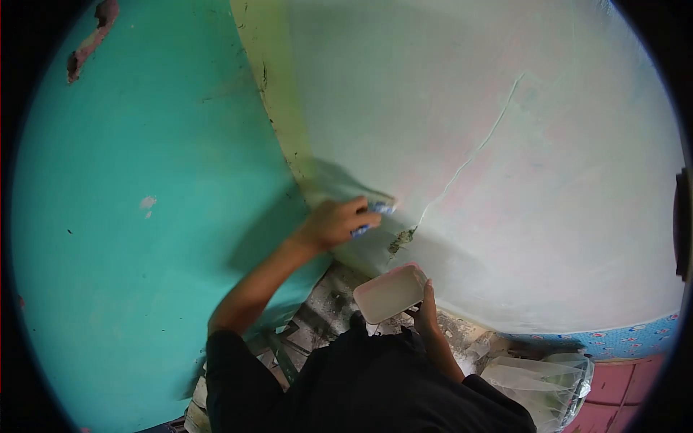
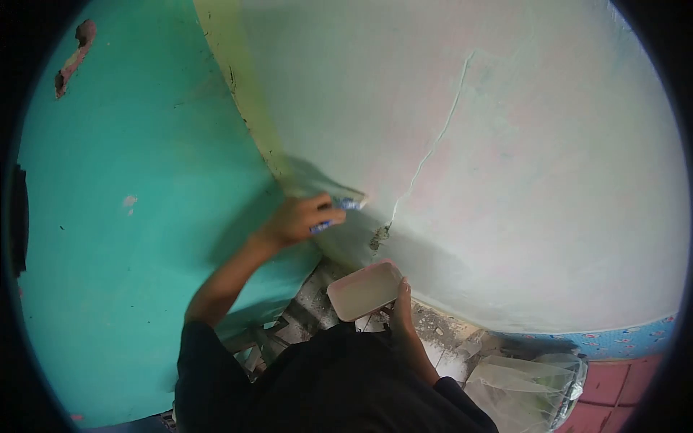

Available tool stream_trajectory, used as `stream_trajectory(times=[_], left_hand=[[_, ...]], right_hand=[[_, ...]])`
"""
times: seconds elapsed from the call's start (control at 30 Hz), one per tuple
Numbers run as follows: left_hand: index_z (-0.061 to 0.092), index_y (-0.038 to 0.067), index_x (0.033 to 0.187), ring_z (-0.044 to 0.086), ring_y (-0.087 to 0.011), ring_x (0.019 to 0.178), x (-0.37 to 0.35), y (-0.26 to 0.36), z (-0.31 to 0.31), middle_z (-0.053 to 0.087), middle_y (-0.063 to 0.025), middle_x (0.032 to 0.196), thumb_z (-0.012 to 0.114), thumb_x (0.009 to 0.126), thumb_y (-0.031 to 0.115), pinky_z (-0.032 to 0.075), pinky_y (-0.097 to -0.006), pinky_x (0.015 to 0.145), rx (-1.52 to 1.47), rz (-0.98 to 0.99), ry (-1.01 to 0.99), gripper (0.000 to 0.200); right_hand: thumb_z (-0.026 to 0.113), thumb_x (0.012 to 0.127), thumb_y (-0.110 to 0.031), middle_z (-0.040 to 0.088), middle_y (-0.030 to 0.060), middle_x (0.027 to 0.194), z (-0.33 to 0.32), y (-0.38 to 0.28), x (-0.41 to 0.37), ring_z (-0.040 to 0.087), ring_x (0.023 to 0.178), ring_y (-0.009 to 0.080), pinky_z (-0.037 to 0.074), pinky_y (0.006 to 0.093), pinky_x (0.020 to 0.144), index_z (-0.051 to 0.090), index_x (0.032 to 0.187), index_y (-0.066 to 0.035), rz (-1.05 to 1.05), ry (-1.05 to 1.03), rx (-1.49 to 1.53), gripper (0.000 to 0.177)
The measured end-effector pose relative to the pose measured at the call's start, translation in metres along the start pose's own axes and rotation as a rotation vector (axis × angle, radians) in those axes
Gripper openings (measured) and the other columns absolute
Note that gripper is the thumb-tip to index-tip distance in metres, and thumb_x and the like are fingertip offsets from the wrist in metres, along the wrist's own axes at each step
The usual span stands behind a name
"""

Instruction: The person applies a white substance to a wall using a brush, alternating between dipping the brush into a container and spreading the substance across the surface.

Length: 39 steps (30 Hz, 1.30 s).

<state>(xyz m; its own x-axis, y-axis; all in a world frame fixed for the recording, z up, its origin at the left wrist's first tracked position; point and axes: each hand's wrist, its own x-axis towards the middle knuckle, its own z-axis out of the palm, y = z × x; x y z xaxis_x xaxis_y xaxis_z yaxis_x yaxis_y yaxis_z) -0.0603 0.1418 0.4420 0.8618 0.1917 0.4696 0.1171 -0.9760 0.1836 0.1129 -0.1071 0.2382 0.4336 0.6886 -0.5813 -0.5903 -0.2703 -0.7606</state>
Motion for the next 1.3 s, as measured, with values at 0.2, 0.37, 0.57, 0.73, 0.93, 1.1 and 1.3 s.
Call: stream_trajectory(times=[0.2,0.37,0.57,0.73,0.93,1.1,1.3], left_hand=[[0.072,0.013,0.098,0.063,-0.0225,0.067,0.093,0.044,-0.169,0.062,-0.0058,0.084,0.073,0.082,0.014,0.050,-0.0318,0.057,0.188,0.126,0.182,0.016],[0.072,0.011,0.103,0.062,-0.0183,0.067,0.113,0.060,-0.217,0.062,-0.0049,0.083,0.079,0.074,0.004,0.051,-0.0290,0.058,0.419,0.316,0.555,0.030],[0.071,0.014,0.110,0.061,-0.0134,0.063,0.102,0.014,-0.153,0.059,-0.0010,0.082,0.079,0.077,0.016,0.047,-0.0261,0.046,0.503,0.377,0.803,0.034],[0.073,0.014,0.107,0.062,-0.0147,0.069,0.034,-0.008,-0.013,0.059,-0.0016,0.088,0.082,0.074,0.010,0.052,-0.0272,0.054,0.494,0.307,0.637,0.034],[0.064,0.012,0.122,0.065,-0.0194,0.082,-0.083,-0.005,0.170,0.057,-0.0050,0.094,0.071,0.081,0.011,0.055,-0.0314,0.066,0.269,0.111,0.388,0.041],[0.067,0.018,0.114,0.066,-0.0249,0.078,-0.138,-0.002,0.223,0.058,-0.0073,0.093,0.066,0.084,0.011,0.055,-0.0353,0.064,-0.029,-0.174,0.084,0.031],[0.068,0.017,0.112,0.063,-0.0263,0.079,-0.088,-0.058,0.134,0.058,-0.0071,0.091,0.067,0.087,0.015,0.050,-0.0387,0.066,-0.291,-0.206,-0.037,0.025]], right_hand=[[0.032,0.095,-0.069,0.044,0.0170,0.141,0.014,-0.012,-0.014,0.048,0.125,0.0363,0.042,0.0562,0.099,0.029,0.148,-0.013,-0.015,-0.090,0.006,0.077],[0.031,0.095,-0.068,0.043,0.0167,0.142,0.014,-0.006,-0.017,0.047,0.126,0.0363,0.042,0.0561,0.099,0.030,0.148,-0.013,-0.029,-0.058,0.030,0.076],[0.030,0.097,-0.067,0.044,0.0155,0.143,0.011,-0.002,-0.018,0.047,0.128,0.0350,0.043,0.0543,0.100,0.032,0.147,-0.013,-0.043,-0.021,0.057,0.074],[0.029,0.099,-0.064,0.048,0.0152,0.139,-0.010,0.011,-0.012,0.050,0.127,0.0334,0.045,0.0532,0.099,0.037,0.145,-0.012,-0.081,-0.005,0.066,0.070],[0.030,0.097,-0.067,0.050,0.0153,0.137,-0.018,0.001,-0.021,0.051,0.125,0.0327,0.045,0.0534,0.099,0.038,0.144,-0.012,-0.118,0.052,0.110,0.073],[0.031,0.095,-0.069,0.048,0.0147,0.138,-0.034,0.006,-0.009,0.050,0.126,0.0334,0.045,0.0546,0.099,0.037,0.144,-0.014,-0.147,0.069,0.070,0.073],[0.032,0.094,-0.070,0.047,0.0147,0.140,-0.027,0.009,0.005,0.048,0.127,0.0341,0.044,0.0556,0.098,0.035,0.146,-0.015,-0.150,0.043,0.063,0.075]])
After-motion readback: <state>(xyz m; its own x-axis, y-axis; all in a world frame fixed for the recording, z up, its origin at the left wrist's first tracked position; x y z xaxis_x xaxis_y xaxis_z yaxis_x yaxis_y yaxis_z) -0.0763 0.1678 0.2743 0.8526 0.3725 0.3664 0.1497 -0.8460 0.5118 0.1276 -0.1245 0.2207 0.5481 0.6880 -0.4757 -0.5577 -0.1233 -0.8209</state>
